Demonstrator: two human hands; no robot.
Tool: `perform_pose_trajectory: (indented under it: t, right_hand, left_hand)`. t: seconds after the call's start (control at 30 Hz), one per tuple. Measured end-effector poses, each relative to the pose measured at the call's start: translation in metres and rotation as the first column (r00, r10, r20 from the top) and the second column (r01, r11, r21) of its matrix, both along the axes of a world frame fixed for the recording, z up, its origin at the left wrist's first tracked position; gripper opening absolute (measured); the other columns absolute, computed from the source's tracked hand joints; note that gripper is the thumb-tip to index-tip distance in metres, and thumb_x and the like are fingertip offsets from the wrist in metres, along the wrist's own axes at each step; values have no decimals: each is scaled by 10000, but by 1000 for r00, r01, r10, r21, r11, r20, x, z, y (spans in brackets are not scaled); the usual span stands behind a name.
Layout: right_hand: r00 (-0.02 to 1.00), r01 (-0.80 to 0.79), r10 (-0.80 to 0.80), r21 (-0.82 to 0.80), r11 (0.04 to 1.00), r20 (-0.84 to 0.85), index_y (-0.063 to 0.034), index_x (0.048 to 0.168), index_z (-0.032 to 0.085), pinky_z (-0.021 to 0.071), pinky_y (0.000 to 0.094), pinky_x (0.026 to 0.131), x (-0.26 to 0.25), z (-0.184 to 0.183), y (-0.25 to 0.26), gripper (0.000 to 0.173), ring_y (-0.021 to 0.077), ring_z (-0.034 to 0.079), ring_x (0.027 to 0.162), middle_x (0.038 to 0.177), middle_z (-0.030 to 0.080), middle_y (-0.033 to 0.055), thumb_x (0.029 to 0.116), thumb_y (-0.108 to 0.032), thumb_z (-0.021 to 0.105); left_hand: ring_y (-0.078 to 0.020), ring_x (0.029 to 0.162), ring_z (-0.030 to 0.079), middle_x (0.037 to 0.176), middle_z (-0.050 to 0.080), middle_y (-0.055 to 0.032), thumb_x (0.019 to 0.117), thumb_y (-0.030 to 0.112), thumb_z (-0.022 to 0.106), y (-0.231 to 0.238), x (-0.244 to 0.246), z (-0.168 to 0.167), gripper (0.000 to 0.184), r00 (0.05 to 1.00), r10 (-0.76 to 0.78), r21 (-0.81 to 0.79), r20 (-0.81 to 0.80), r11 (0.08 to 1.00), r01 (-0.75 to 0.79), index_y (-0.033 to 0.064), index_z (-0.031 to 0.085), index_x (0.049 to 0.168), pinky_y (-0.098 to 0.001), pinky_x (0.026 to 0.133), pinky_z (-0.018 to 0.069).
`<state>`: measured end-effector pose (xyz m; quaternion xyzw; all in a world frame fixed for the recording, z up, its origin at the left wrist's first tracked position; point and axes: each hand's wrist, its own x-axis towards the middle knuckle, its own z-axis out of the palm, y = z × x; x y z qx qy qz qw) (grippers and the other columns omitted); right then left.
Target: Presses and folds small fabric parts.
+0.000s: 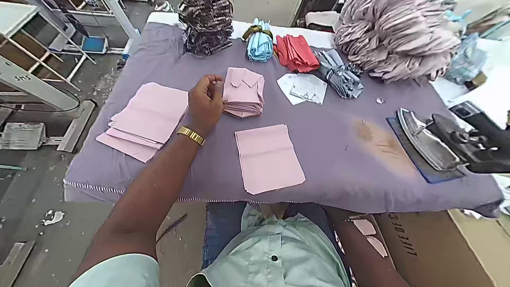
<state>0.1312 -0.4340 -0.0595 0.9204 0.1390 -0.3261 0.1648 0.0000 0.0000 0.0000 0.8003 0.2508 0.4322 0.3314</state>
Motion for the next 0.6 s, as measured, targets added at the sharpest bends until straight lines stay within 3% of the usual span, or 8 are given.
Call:
perform_pose_trajectory:
  t: [0.03,0.07,0.17,0.27,0.37,0.43,0.5,0.6]
  right_hand:
    - [977,-131,54,383,915,204,69,1365,606,391,513,1165,11,-60,-39,583,389,568,1329,1370,618,291,992,-379,616]
    - [992,-121,97,428,896,77,45,1365,610,383,543,1164,27,-77,-46,617,390,561,1333,1366,620,280,983,-439,648]
    - [942,-228,289,308,923,-168,-59,1431,582,343,610,1159,35,-66,-36,668,363,507,1388,1448,581,213,959,-531,604]
    - [894,-334,413,356,873,-174,-103,1367,640,371,663,1138,29,-82,-52,556,397,533,1357,1396,620,201,1020,-520,517]
    - [851,-311,452,436,845,-269,-127,1187,736,463,654,1041,24,-79,-56,442,363,639,1198,1210,707,161,1036,-482,520]
    - [797,-274,506,550,789,-330,-90,1054,744,531,609,884,14,-55,-42,405,331,693,964,989,723,154,1062,-420,510]
    - [707,-234,645,766,599,-289,-85,1017,744,544,504,790,1,-29,-29,350,237,672,817,869,702,98,1080,-328,500]
    - [555,-259,832,953,160,11,-120,1185,758,587,392,907,-11,12,-13,302,124,728,960,1038,773,24,1082,-252,508]
  left_hand:
    - [-88,600,563,772,632,-6,1074,226,512,0,1,-2,270,1000,-7,2,-3,1000,7,67,662,1232,-277,586,515]
    - [-85,592,557,754,621,-3,1075,222,510,1,1,-3,271,1000,-17,9,3,1000,17,60,662,1230,-275,579,507]
    - [-85,601,577,756,632,-9,1080,204,508,0,3,-4,258,997,-68,30,48,997,67,33,660,1199,-270,584,523]
    - [-65,573,560,742,637,-3,1072,194,538,-3,4,-3,240,995,-85,119,61,990,77,18,663,1175,-247,548,504]
    - [-57,573,568,730,649,-16,1048,205,598,-7,2,-1,232,994,-89,278,56,958,70,3,686,1118,-244,540,504]
    - [-66,565,589,719,665,-26,1024,210,634,-10,-1,1,223,992,-124,359,37,928,103,8,710,1081,-260,530,521]
    - [-67,556,579,703,668,-28,1009,210,648,-20,-5,10,216,980,-197,385,-41,902,197,16,734,1048,-273,534,515]
    - [-76,640,645,766,710,-10,1013,268,641,-54,-15,27,235,911,-294,334,-289,861,384,69,764,1027,-320,628,578]
